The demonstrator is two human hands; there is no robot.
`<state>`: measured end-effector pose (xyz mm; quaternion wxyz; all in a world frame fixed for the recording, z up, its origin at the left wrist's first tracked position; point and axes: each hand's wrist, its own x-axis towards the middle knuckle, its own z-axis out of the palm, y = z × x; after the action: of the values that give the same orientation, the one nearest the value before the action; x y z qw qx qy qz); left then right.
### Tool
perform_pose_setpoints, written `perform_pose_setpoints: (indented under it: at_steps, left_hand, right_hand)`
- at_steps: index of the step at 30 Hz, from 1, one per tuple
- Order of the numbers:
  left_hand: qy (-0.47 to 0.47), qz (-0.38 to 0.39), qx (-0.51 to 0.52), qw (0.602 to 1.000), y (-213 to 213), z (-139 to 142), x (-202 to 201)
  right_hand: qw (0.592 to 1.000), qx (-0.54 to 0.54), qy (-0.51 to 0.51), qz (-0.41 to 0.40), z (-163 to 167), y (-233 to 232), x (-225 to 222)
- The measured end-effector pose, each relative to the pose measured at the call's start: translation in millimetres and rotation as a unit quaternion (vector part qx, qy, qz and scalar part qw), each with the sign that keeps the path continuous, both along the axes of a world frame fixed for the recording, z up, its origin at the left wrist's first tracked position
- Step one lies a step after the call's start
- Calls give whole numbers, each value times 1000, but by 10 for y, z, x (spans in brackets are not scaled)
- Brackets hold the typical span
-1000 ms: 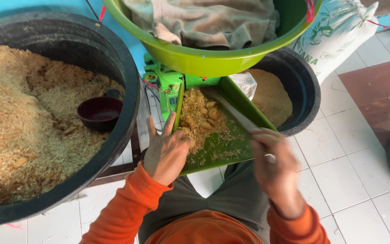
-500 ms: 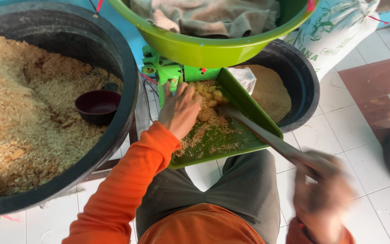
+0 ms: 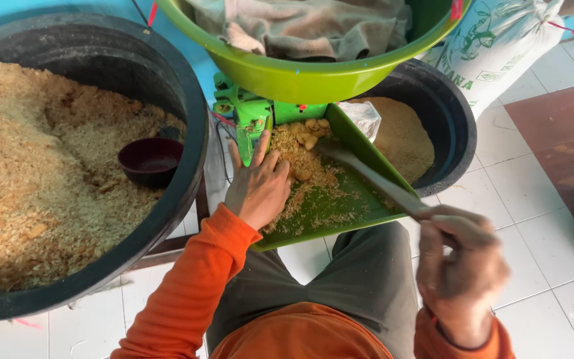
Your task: The person sits on the floor in front of a green grinding machine and uses a scoop to push peanuts and crumbly material from a green tray into the machine's intake. They scoop ground powder from a large basin with a bowl and pour it into a plastic bag, then resume feeding material into the machine.
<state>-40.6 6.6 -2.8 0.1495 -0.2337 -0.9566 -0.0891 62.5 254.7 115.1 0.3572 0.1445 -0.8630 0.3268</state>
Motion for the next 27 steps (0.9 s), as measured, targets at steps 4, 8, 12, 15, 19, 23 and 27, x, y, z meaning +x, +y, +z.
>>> perform_pose_setpoints:
  at_steps: [4,8,12,15,19,23,27]
  left_hand:
    - [-17,7,-10,1000,-2,-31,3]
    - [-32,7,-5,999,-7,-18,10]
    - [-61,11,-9,998,-12,-2,10]
    - [-10,0,12,1000,-17,-12,10]
    - [-48,9,-2,999,-16,-29,2]
    - [-47,12,-11,999,-14,-20,2]
    - [-31,7,-9,999,-12,-2,3]
  right_hand:
    - [999,16,2,29,37,-47,-102]
    - [998,57,-19,36,48,-94,-217]
    - [997,48,-38,40,6,-70,-177]
    - [996,51,-27,65,-69,-63,-150]
    - [997,50,-15,54,-104,-45,-154]
    - [994,55,-32,88,-120,-9,-209]
    - [997,49,18,64,-228,44,-216]
